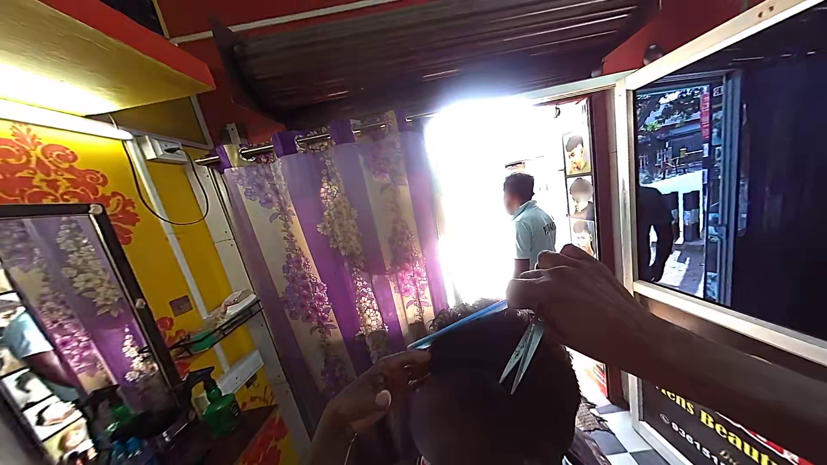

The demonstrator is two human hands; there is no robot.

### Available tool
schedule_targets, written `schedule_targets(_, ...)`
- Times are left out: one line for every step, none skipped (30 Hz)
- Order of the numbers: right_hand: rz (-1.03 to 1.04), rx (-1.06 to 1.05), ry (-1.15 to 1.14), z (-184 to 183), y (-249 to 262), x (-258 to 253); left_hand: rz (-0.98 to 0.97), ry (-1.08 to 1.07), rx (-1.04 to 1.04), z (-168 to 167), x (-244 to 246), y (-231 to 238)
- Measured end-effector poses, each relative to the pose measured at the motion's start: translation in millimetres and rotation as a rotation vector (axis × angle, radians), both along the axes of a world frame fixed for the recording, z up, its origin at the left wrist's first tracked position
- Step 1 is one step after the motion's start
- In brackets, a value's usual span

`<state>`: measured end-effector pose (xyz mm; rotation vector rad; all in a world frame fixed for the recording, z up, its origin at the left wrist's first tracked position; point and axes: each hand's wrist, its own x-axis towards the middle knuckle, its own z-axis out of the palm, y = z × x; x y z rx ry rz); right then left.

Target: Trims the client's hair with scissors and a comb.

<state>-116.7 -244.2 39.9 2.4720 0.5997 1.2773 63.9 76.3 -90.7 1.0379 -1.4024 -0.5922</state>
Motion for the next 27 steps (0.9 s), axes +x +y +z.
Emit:
schedule_targets(-0.005,0.034,-0.005,-6.9,-5.3,1.9,0.016,-0.073,0.043,14.8,-2.4,-9.4)
schedule_targets(-0.005,0.071,-0.007,-14.4,-10.3,3.4,0.033,-0.145,0.081,28.1,-4.6,-20.3)
schedule_targets(-0.003,0.112,-0.01,-21.9,-15.4,5.6,0.048,-0.21,0.115,40.1,-6.8,-32.7)
schedule_targets(-0.004,0.153,-0.003,-28.7,-20.7,8.2,0.064,-0.263,0.146,49.8,-8.3,-45.0)
schedule_targets(-0.008,0.188,0.009,-34.1,-26.1,11.4,0.071,-0.303,0.167,57.4,-9.4,-56.6)
schedule_targets(-0.018,0.232,0.061,-36.4,-30.4,12.8,0.071,-0.33,0.186,62.0,-8.3,-66.2)
schedule_targets(-0.038,0.273,0.128,-37.3,-34.6,14.6,0.07,-0.345,0.199,64.5,-5.9,-74.0)
schedule_targets(-0.07,0.319,0.227,-37.0,-38.8,16.6,0.075,-0.351,0.209,64.8,-2.6,-80.7)
schedule_targets(-0.1,0.349,0.309,-37.8,-43.6,19.9,0.092,-0.332,0.218,62.9,0.7,-86.3)
schedule_targets(-0.122,0.369,0.373,-39.9,-48.8,24.1,0.116,-0.292,0.225,59.6,3.7,-91.4)
schedule_targets(-0.133,0.395,0.431,-42.2,-53.1,27.8,0.141,-0.246,0.229,55.1,6.8,-95.7)
schedule_targets(-0.133,0.426,0.465,-45.5,-56.4,31.4,0.165,-0.205,0.232,50.3,9.7,-99.7)
schedule_targets(-0.127,0.457,0.493,-48.7,-58.7,34.3,0.182,-0.177,0.238,47.1,11.5,-103.9)
schedule_targets(-0.118,0.487,0.527,-51.0,-60.5,36.9,0.181,-0.155,0.24,45.5,12.7,-107.9)
schedule_targets(-0.108,0.515,0.57,-52.4,-62.3,39.1,0.175,-0.128,0.243,44.8,13.7,-110.9)
schedule_targets(-0.102,0.54,0.609,-53.5,-63.9,41.6,0.166,-0.108,0.248,45.2,13.9,-113.0)
schedule_targets(-0.097,0.555,0.629,-54.9,-65.3,44.4,0.155,-0.101,0.253,46.6,12.9,-114.8)
schedule_targets(-0.104,0.563,0.633,-55.8,-65.4,46.6,0.15,-0.099,0.253,47.8,11.1,-116.3)
schedule_targets(-0.113,0.564,0.615,-55.9,-64.5,48.1,0.154,-0.104,0.247,48.6,9.2,-117.6)
schedule_targets(-0.119,0.56,0.577,-56.0,-62.9,49.5,0.169,-0.113,0.237,48.2,7.7,-118.1)
schedule_targets(-0.115,0.548,0.524,-56.9,-61.3,50.7,0.198,-0.12,0.222,46.0,6.8,-118.5)
schedule_targets(-0.102,0.524,0.455,-58.7,-60.1,51.9,0.223,-0.133,0.204,43.3,6.7,-118.3)
schedule_targets(-0.086,0.487,0.366,-60.9,-59.2,53.1,0.248,-0.15,0.184,40.7,6.9,-117.6)
schedule_targets(-0.058,0.44,0.247,-63.8,-59.0,55.3,0.279,-0.171,0.156,38.1,6.6,-116.5)
schedule_targets(-0.013,0.387,0.094,-66.7,-59.5,59.3,0.322,-0.184,0.124,35.3,5.9,-115.0)
schedule_targets(0.024,0.33,-0.043,-67.7,-60.2,63.1,0.354,-0.187,0.091,33.1,4.4,-113.3)
schedule_targets(0.053,0.28,-0.146,-66.8,-60.8,65.7,0.382,-0.184,0.059,31.5,2.2,-111.1)
